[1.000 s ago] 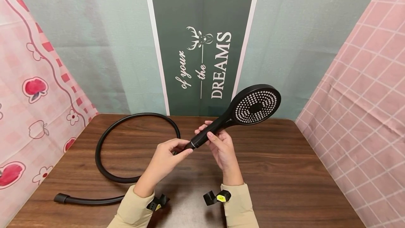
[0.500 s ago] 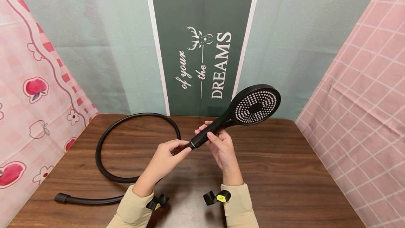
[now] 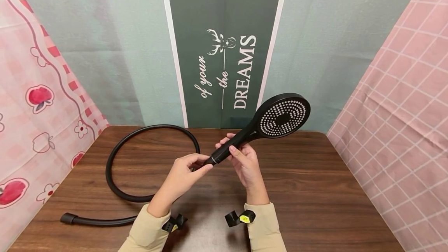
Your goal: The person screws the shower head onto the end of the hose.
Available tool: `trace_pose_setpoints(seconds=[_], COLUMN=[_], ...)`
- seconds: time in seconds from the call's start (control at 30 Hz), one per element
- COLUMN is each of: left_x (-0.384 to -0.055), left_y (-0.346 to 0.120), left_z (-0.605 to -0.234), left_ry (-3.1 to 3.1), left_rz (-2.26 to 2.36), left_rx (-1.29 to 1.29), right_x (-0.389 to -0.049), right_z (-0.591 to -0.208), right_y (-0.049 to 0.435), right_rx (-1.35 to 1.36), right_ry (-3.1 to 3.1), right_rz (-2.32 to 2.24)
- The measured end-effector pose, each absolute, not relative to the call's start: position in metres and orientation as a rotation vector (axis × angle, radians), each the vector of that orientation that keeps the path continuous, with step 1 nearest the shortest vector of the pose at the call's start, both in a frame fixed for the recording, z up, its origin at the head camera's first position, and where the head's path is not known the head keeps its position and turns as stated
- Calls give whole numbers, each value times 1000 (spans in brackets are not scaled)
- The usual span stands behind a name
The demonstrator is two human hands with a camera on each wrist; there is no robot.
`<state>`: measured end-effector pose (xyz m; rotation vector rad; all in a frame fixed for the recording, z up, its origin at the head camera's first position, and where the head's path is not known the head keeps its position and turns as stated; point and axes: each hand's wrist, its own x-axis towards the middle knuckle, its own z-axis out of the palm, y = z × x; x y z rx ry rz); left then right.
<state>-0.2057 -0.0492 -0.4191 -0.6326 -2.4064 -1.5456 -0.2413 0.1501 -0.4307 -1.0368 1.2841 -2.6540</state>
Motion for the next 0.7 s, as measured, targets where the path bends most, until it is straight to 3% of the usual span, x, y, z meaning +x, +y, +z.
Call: trace_pose_setpoints(seconds=[0.7], left_x=[-206], left_y=[-50], left_z=[-417], left_ry=[-2422], left_rz=[-1567], left_rx=[-640], right_x=[-242], right_z=[-431], right_y=[149], right_rx=[-1054], right_ry=[1261], right_rz=[-2653])
